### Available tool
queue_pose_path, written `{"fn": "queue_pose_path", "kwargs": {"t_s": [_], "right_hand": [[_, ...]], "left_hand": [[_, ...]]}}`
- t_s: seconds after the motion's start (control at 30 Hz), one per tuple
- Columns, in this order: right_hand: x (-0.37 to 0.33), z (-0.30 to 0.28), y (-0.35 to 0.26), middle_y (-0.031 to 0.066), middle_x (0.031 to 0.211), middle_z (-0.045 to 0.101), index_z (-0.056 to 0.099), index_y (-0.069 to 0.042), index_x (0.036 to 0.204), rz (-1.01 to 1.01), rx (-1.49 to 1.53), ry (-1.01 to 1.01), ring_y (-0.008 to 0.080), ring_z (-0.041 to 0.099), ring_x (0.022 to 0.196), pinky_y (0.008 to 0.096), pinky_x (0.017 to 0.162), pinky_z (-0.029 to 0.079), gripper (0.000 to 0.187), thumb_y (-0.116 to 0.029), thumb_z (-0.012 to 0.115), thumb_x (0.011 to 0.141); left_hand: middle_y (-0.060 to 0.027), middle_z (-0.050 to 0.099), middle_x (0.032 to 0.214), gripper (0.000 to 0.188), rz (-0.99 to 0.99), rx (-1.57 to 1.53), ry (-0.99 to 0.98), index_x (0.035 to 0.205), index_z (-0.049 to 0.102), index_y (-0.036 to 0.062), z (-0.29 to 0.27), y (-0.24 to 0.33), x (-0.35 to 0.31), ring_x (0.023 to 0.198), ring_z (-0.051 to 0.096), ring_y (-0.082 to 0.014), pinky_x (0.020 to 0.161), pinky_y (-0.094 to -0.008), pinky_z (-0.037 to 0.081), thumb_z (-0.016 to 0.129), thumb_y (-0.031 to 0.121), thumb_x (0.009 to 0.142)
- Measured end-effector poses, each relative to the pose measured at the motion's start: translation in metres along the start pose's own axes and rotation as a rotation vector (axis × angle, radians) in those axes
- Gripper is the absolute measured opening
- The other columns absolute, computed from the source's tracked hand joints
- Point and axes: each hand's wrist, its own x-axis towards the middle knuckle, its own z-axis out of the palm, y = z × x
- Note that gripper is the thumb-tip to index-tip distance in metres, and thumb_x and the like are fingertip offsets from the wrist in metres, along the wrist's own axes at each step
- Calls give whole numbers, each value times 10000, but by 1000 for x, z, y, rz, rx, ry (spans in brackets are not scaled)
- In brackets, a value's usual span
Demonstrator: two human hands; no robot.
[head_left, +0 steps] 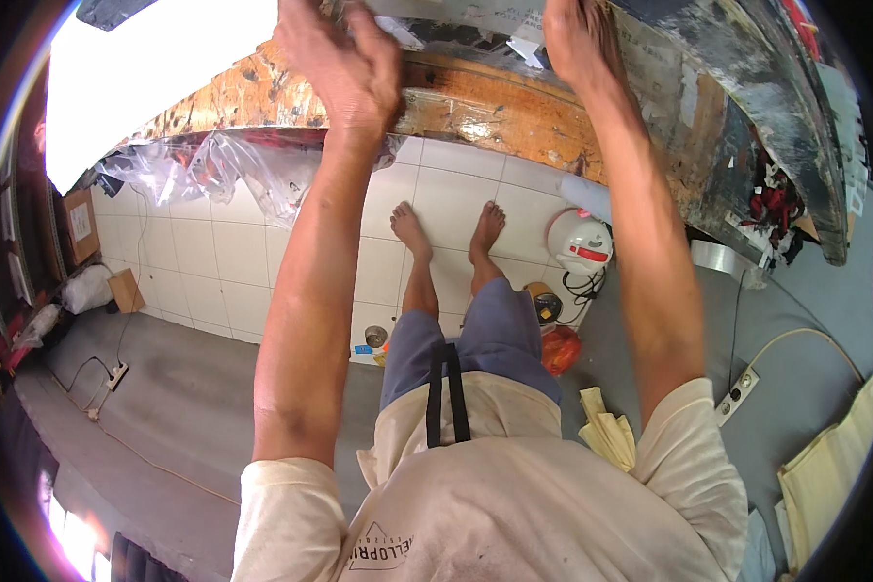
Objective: The person applies tape to the edges of a screen printing frame using a roll of tape and a small blade to cut the strips.
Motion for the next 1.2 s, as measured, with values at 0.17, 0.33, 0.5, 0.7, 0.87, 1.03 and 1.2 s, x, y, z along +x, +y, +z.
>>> {"fn": "queue_pose_path", "kwargs": {"t_s": [0.17,0.33,0.5,0.7,0.87,1.03,1.2], "right_hand": [[-61,-22,-28,209,1481,332,393,-1,1406,28,153,-71,368,270,1383,550,1143,88,751,-556,458,904],[-83,-50,-58,240,1483,311,489,85,1309,50,201,-112,430,166,1419,671,1108,0,771,-570,468,902],[-137,-65,-41,228,1421,399,577,64,1188,105,492,138,427,272,1371,600,1099,207,486,-284,622,851],[-189,-90,4,162,1183,622,635,16,1141,281,533,230,297,596,1075,377,947,455,333,15,569,815],[-173,-96,105,155,907,656,658,-21,999,532,548,457,266,640,765,332,671,510,163,-4,606,846],[-126,-84,164,74,867,669,680,-72,997,718,305,-17,207,615,750,310,716,488,218,-207,694,827],[-116,-77,180,105,898,676,686,-73,969,655,333,-290,248,639,780,352,746,499,289,-280,729,771]], "left_hand": [[-153,482,1382,589,178,319,-499,1366,386,30,-12,37,-10,1321,374,-336,1099,-552,201,554,350,901],[-94,475,1420,468,241,254,-465,1361,500,121,-26,35,-20,1373,352,-286,1123,-584,108,518,281,921],[-122,488,1253,427,332,353,-514,1324,548,199,-10,64,-2,1154,427,-317,993,-513,295,537,305,910],[-136,470,1292,427,380,452,-539,1350,533,217,-12,66,-8,1182,419,-333,989,-539,327,514,313,934],[-167,511,1307,395,407,394,-538,1297,589,189,-20,78,-7,1172,480,-358,997,-514,354,515,346,942],[-132,629,1165,198,287,206,-392,958,722,94,-4,130,-12,1097,549,-325,951,-487,401,676,239,831],[-161,647,1042,361,-32,-40,-408,966,691,19,50,195,-20,1020,572,-329,866,-409,454,709,349,821]]}}
